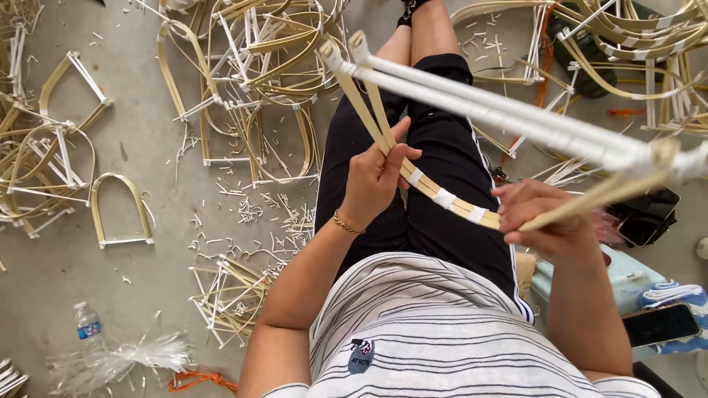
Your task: Assembling and trimming structural bamboo frames for furniture using hand tools while seated on the floor.
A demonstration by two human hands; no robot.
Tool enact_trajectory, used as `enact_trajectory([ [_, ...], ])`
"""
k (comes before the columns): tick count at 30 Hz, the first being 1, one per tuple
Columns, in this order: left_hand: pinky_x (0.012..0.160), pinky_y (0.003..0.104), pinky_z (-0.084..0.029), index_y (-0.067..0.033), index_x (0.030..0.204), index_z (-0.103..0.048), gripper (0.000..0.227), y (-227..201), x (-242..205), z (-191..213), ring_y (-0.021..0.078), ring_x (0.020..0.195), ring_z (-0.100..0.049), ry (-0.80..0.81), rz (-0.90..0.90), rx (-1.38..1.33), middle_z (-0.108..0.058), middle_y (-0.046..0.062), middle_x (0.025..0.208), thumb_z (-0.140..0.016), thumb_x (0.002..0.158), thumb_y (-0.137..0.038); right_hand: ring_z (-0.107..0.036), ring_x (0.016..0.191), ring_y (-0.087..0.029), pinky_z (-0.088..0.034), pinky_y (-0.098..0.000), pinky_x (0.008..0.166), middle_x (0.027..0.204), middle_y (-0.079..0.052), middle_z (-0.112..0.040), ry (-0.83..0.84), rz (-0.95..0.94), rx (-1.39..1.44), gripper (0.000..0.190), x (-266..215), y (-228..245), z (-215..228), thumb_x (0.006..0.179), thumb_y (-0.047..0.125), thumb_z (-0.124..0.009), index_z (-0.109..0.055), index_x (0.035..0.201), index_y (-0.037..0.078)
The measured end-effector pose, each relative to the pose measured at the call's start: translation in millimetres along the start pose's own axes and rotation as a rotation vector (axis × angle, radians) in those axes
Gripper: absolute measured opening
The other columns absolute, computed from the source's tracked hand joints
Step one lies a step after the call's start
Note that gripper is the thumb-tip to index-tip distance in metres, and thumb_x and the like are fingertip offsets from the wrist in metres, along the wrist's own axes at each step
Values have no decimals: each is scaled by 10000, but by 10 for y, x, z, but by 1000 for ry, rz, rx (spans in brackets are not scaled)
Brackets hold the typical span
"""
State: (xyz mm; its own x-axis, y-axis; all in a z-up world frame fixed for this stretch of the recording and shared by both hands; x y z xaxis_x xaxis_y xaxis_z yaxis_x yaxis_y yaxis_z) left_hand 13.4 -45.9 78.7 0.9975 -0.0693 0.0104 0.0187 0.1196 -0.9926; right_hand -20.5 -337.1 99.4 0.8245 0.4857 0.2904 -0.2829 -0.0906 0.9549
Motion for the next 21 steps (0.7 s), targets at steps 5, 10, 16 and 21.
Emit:
enact_trajectory([
  [5,577,230,-614,-50,1440,-584,375,58,-72,131,102,649,-748,-57,15,155,-798,57,901,-545,1090,-179,-624,1057,-125,-515,-344,1026,1066,-26,-663,-201,-134,-14,259,118,-114,-86,997,131,-697,-641,1246,90],
  [10,655,373,-559,-5,1499,-489,488,-109,-346,93,291,716,-702,-24,-208,577,-700,149,854,-603,1037,-116,-519,711,-36,-485,-211,662,1058,-7,-642,-479,-565,140,440,92,-417,-6,1080,172,-544,-502,1493,26],
  [16,579,306,-545,-19,1447,-521,504,-276,-476,133,187,611,-666,128,-172,383,-669,90,786,-685,1021,-232,-507,651,-40,-485,-213,587,950,-10,-634,-429,-623,218,393,-39,-643,-9,1092,185,-482,-515,1448,23],
  [21,619,305,-546,-57,1306,-629,433,-162,-333,181,184,630,-663,177,-46,478,-678,65,715,-745,958,-288,-481,633,-43,-506,-230,594,928,-9,-611,-399,-623,256,363,-140,-757,-5,1077,183,-506,-545,1394,8],
])
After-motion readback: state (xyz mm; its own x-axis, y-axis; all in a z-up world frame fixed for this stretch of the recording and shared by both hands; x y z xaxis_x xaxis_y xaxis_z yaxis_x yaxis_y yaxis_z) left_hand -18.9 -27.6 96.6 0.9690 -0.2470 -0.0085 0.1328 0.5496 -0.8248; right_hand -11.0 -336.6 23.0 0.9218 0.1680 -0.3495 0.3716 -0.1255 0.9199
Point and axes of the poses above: each hand's wrist, its own x-axis towards the middle knuckle, its own z-axis out of the back of the hand, y = z × x, the point moved 1 cm from there along x, towards the middle knuckle
